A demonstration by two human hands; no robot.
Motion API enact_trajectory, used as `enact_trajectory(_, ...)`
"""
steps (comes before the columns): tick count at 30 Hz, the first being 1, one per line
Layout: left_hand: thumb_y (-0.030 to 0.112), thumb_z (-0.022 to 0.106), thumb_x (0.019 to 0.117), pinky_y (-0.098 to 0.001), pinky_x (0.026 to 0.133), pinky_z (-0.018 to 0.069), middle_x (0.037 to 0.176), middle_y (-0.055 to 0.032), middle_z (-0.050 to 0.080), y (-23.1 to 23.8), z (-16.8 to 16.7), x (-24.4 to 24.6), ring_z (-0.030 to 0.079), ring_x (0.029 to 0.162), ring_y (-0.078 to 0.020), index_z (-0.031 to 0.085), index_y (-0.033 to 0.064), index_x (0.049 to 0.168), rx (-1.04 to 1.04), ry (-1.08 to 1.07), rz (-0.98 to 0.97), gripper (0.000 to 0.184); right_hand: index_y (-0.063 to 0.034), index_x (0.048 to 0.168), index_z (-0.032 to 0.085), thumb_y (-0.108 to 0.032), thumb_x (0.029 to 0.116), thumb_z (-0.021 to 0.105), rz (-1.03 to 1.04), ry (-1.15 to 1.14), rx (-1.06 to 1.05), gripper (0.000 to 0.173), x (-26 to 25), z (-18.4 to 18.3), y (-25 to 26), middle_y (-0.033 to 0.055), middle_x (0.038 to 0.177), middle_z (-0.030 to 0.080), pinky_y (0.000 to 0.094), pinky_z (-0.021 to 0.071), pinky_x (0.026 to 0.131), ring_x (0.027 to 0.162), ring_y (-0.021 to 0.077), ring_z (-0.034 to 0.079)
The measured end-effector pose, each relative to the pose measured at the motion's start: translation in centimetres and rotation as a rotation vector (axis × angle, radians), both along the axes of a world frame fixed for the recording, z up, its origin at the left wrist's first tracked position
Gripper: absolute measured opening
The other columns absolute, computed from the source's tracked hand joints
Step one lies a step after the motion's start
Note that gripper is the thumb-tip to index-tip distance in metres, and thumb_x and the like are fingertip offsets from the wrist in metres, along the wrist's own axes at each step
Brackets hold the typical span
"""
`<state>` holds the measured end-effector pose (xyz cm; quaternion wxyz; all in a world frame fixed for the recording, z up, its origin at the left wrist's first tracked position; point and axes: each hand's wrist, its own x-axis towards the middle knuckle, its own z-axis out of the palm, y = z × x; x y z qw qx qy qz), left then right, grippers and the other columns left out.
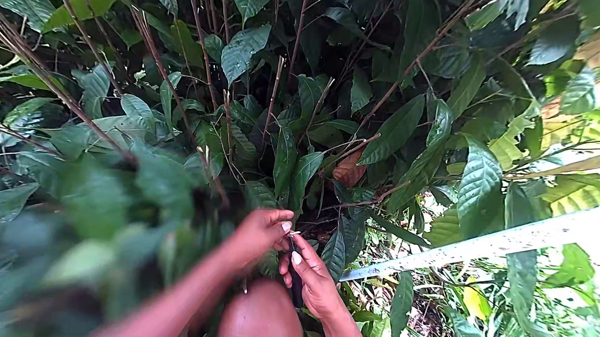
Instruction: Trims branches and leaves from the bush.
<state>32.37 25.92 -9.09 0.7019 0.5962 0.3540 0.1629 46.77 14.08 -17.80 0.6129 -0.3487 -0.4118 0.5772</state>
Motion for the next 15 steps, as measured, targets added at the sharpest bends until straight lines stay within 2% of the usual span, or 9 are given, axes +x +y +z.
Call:
enact_trajectory(2, 0.014, 0.048, 0.1081, -0.0325, 0.08, 0.0626, 0.111, -0.013, 0.069, -0.1, 0.1, 0.0, 0.073, 0.085, -0.017, 0.045, -0.0014, 0.148, -0.025, -0.011, 0.009, 0.043, 0.0037, 0.155, 0.032, -0.019, 0.1076, 0.046, -0.012, -0.008, -0.006, 0.054, -0.1, 0.3, -0.2, 0.0066, 0.11, 0.067, 0.0209, 0.0528, 0.064, 0.076, 0.0067, 0.062)
enact_trajectory(4, 0.029, 0.044, 0.1078, -0.0379, 0.08, 0.062, 0.116, -0.0158, 0.068, -0.2, 0.5, -0.3, 0.073, 0.088, -0.0226, 0.034, 0.002, 0.156, -0.02, -0.007, 0.022, 0.056, 0.0035, 0.156, 0.032, -0.022, 0.1073, 0.045, -0.056, -0.047, 0.008, 0.056, 0.0, 1.2, -0.9, 0.003, 0.097, 0.067, 0.0222, 0.053, 0.063, 0.073, 0.0075, 0.061)
enact_trajectory(5, 0.037, 0.042, 0.1074, -0.0384, 0.079, 0.062, 0.12, -0.0149, 0.069, 0.0, 0.8, -0.5, 0.073, 0.088, -0.0232, 0.032, 0.004, 0.157, 0.021, 0.008, 0.041, 0.06, 0.0021, 0.156, 0.032, -0.027, 0.1077, 0.046, -0.088, -0.051, 0.042, 0.058, 0.2, 1.8, -1.5, 0.0013, 0.093, 0.067, 0.0234, 0.054, 0.065, 0.073, 0.0078, 0.062)
enact_trajectory(6, 0.041, 0.04, 0.1073, -0.037, 0.076, 0.0622, 0.121, -0.0124, 0.069, 0.3, 1.1, -0.9, 0.073, 0.086, -0.0215, 0.035, 0.0035, 0.156, 0.091, 0.013, 0.066, 0.062, -0.0008, 0.156, 0.034, -0.033, 0.1078, 0.049, -0.13, -0.045, 0.083, 0.06, 0.7, 2.3, -2.2, -0.0003, 0.092, 0.067, 0.0248, 0.0555, 0.067, 0.075, 0.0079, 0.063)
enact_trajectory(8, 0.043, 0.041, 0.1064, -0.0308, 0.072, 0.0595, 0.119, -0.0077, 0.07, 1.3, 1.7, -0.8, 0.07, 0.08, -0.0138, 0.05, -0.0001, 0.144, 0.241, -0.028, 0.101, 0.057, -0.0085, 0.154, 0.041, -0.039, 0.1059, 0.054, -0.244, -0.007, 0.146, 0.058, 1.9, 2.8, -3.6, -0.0006, 0.095, 0.07, 0.0259, 0.0576, 0.071, 0.079, 0.0081, 0.066)
enact_trajectory(10, 0.036, 0.042, 0.1058, -0.0286, 0.077, 0.0578, 0.115, -0.0055, 0.07, 2.6, 2.9, 0.9, 0.068, 0.084, -0.0108, 0.06, -0.0002, 0.131, 0.319, -0.088, 0.054, 0.048, -0.0102, 0.152, 0.045, -0.037, 0.105, 0.056, -0.364, 0.025, 0.175, 0.055, 3.3, 2.9, -4.4, 0.0006, 0.096, 0.07, 0.0263, 0.0582, 0.073, 0.081, 0.0092, 0.067)
enact_trajectory(11, 0.032, 0.043, 0.1067, -0.0302, 0.081, 0.0582, 0.114, -0.0065, 0.07, 2.9, 3.6, 2.4, 0.069, 0.087, -0.0119, 0.061, -0.0009, 0.129, 0.334, -0.095, 0.012, 0.044, -0.0099, 0.151, 0.047, -0.036, 0.1045, 0.057, -0.421, 0.04, 0.171, 0.054, 3.9, 3.0, -4.6, 0.0012, 0.095, 0.07, 0.0263, 0.0584, 0.073, 0.08, 0.0097, 0.067)
enact_trajectory(14, 0.029, 0.046, 0.1094, -0.0354, 0.084, 0.0597, 0.12, -0.0124, 0.07, 2.8, 4.6, 8.8, 0.071, 0.094, -0.0181, 0.062, -0.0005, 0.132, 0.287, -0.051, -0.101, 0.04, -0.009, 0.149, 0.048, -0.035, 0.1042, 0.058, -0.537, 0.059, 0.159, 0.053, 5.0, 3.3, -5.0, 0.0021, 0.094, 0.07, 0.0262, 0.0587, 0.07, 0.078, 0.0103, 0.067)
enact_trajectory(15, 0.031, 0.046, 0.1095, -0.0375, 0.086, 0.06, 0.128, -0.0148, 0.066, 2.6, 4.5, 11.1, 0.071, 0.099, -0.0208, 0.058, 0.0019, 0.139, 0.252, -0.05, -0.135, 0.042, -0.0084, 0.15, 0.047, -0.034, 0.1045, 0.058, -0.561, 0.061, 0.161, 0.053, 5.2, 3.4, -5.1, 0.0024, 0.094, 0.07, 0.0265, 0.0589, 0.07, 0.078, 0.0105, 0.067)
